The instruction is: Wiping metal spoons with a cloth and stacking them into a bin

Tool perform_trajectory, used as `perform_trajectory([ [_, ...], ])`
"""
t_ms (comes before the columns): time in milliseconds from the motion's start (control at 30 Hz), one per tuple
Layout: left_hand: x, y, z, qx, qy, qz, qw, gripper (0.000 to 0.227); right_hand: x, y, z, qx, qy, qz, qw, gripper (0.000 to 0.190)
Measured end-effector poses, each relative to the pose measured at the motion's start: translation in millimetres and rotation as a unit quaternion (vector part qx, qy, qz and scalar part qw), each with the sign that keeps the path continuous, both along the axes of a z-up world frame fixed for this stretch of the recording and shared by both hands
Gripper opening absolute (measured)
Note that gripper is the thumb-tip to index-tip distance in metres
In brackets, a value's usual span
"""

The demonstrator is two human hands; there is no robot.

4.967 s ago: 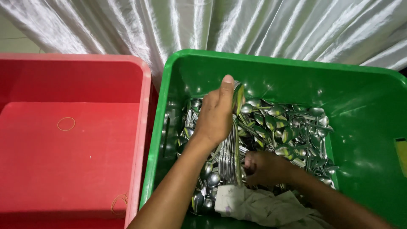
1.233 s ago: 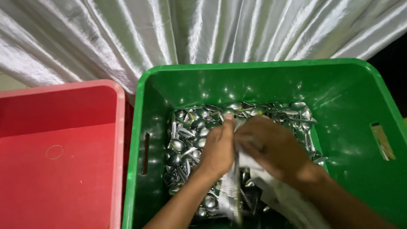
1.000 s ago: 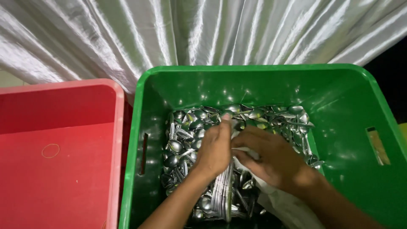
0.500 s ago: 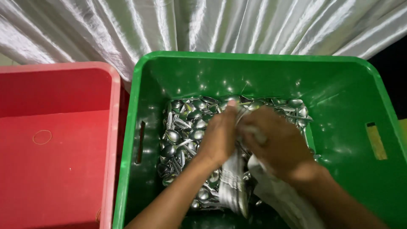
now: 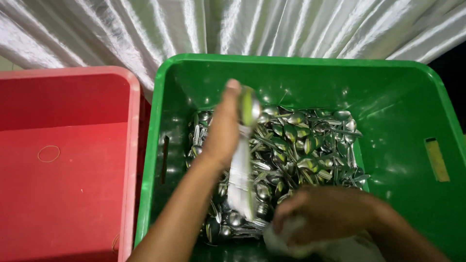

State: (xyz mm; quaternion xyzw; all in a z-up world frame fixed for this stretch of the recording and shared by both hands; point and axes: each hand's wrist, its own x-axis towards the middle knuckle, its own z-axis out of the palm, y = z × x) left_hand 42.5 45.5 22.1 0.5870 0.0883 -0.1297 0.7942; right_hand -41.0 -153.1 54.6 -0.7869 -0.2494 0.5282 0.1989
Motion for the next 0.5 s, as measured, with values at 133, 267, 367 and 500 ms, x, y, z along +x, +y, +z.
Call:
perform_trajectory([
  [133,5.6,26.0,-2.1,-0.109,-0.029,0.062,0.992,0.057,1.3,4.6,-35.0,0.037,0.161,0.010,0.986,0.054],
  [267,9.0,25.6,-5.0,-0.147,-0.043,0.071,0.986,0.054,11.6,-6.3,-101.0,0.026,-0.114,-0.022,0.993,0.022],
  [367,9.4,21.9,-8.5,-0.142,-0.038,0.069,0.987,0.051,8.2,-2.4,-139.7,-0.047,-0.245,-0.043,0.967,0.017],
  [500,10.8,23.0,-9.0,-0.099,-0.040,0.058,0.993,0.056,-1.5,23.5,-168.6,-0.134,-0.217,-0.022,0.967,0.043],
])
